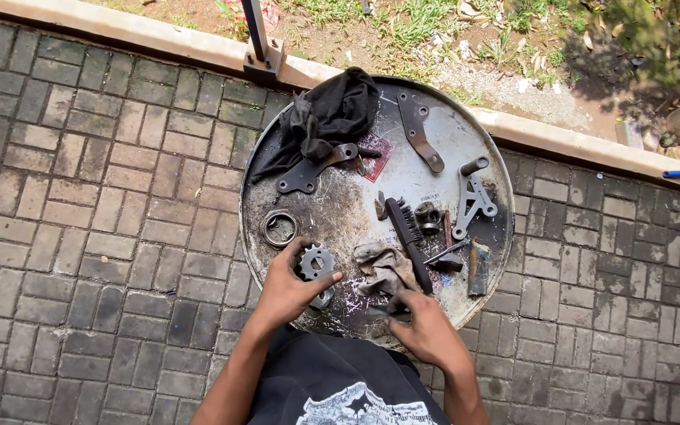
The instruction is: The person cleans a small metal mechanical part using a cloth and a wire brush. They wipe the part with the cloth, then scrub it with the brush, and repeat the process to remove dirt and grime.
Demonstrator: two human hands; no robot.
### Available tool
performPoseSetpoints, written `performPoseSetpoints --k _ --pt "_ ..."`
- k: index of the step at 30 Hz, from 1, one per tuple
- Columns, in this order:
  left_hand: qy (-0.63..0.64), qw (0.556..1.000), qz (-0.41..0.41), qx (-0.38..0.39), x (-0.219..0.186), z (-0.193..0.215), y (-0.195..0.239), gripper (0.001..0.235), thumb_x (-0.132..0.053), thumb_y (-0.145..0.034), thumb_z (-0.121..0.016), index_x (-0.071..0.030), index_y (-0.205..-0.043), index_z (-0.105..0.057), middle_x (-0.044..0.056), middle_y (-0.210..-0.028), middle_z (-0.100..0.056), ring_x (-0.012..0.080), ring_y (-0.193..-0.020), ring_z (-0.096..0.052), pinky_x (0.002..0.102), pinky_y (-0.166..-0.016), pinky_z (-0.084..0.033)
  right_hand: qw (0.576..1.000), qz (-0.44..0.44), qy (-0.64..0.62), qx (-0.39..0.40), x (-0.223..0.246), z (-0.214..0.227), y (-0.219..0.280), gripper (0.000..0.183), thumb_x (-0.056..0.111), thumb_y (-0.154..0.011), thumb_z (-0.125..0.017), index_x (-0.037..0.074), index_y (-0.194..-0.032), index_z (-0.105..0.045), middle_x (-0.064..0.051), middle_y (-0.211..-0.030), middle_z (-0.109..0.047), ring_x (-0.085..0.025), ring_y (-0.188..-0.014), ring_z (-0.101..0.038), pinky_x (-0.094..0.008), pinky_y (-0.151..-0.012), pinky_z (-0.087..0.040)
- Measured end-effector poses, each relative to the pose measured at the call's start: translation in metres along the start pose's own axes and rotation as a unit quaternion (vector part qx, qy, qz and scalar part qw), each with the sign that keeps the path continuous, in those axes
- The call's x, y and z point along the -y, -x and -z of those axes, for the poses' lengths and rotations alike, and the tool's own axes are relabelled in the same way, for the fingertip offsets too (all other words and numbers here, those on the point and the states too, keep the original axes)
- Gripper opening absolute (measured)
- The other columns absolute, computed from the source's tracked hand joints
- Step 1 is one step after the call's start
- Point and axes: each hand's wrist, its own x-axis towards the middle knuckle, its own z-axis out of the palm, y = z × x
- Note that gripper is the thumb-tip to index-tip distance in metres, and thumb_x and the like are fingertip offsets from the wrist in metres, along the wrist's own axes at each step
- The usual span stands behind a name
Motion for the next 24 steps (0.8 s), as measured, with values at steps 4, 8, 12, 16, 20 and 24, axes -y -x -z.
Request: performPoseSetpoints --k 4,8,12,16,20,24 --pt "-0.009 1.000 0.024 0.015 0.020 -0.009 -0.001 0.074 -0.036 -0.071 -0.087 -0.014 -0.135 -0.057 0.009 -0.122 -0.076 0.0191 -0.108 -0.074 0.035 -0.099 -0.058 0.999 -0.033 0.022 0.030 0.006 -0.003 0.000 0.039 0.036 -0.091 -0.069 0.014 -0.122 -0.069 -0.007 -0.127 -0.071 -0.022 -0.120 -0.067 -0.046 -0.108 -0.049" --pt "-0.037 0.996 -0.078 0.006 0.053 -0.012 -0.009 0.071 -0.034 -0.076 -0.085 -0.004 -0.133 -0.054 0.022 -0.109 -0.074 0.0274 -0.067 -0.066 0.047 -0.080 -0.062 0.999 -0.004 0.023 -0.033 0.024 0.007 0.003 0.035 0.034 -0.095 -0.063 0.011 -0.121 -0.065 -0.016 -0.129 -0.062 -0.032 -0.129 -0.058 -0.054 -0.109 -0.045" --pt "-0.025 0.985 -0.169 -0.027 0.062 -0.016 -0.016 0.059 -0.023 -0.074 -0.089 0.002 -0.120 -0.061 0.030 -0.091 -0.075 0.0456 -0.085 -0.075 0.050 -0.068 -0.060 0.991 0.089 0.053 -0.090 0.013 0.012 -0.002 0.030 0.027 -0.095 -0.067 0.003 -0.112 -0.068 -0.021 -0.100 -0.074 -0.036 -0.104 -0.072 -0.052 -0.092 -0.055" --pt "-0.022 0.985 -0.170 -0.029 0.069 -0.016 -0.020 0.058 -0.025 -0.076 -0.088 0.002 -0.120 -0.062 0.030 -0.089 -0.075 0.0409 -0.080 -0.075 0.047 -0.065 -0.059 0.982 0.130 0.087 -0.108 -0.003 0.001 -0.003 0.027 0.021 -0.092 -0.069 0.002 -0.111 -0.068 -0.020 -0.095 -0.072 -0.034 -0.095 -0.073 -0.048 -0.081 -0.057" --pt "-0.035 0.982 -0.180 -0.046 0.081 -0.019 -0.021 0.058 -0.028 -0.074 -0.088 0.000 -0.119 -0.063 0.030 -0.089 -0.075 0.0452 -0.082 -0.075 0.051 -0.068 -0.059 0.984 0.143 0.024 -0.100 0.020 0.011 0.004 0.027 0.018 -0.090 -0.072 0.002 -0.113 -0.070 -0.020 -0.096 -0.074 -0.034 -0.096 -0.074 -0.049 -0.086 -0.058" --pt "-0.063 0.973 -0.212 -0.070 0.087 -0.021 -0.028 0.059 -0.031 -0.073 -0.089 -0.003 -0.118 -0.063 0.029 -0.089 -0.074 0.0482 -0.084 -0.074 0.055 -0.069 -0.057 0.974 0.142 -0.057 -0.165 0.049 0.038 0.025 0.026 0.006 -0.086 -0.073 0.000 -0.111 -0.074 -0.022 -0.095 -0.076 -0.036 -0.095 -0.076 -0.049 -0.086 -0.059"
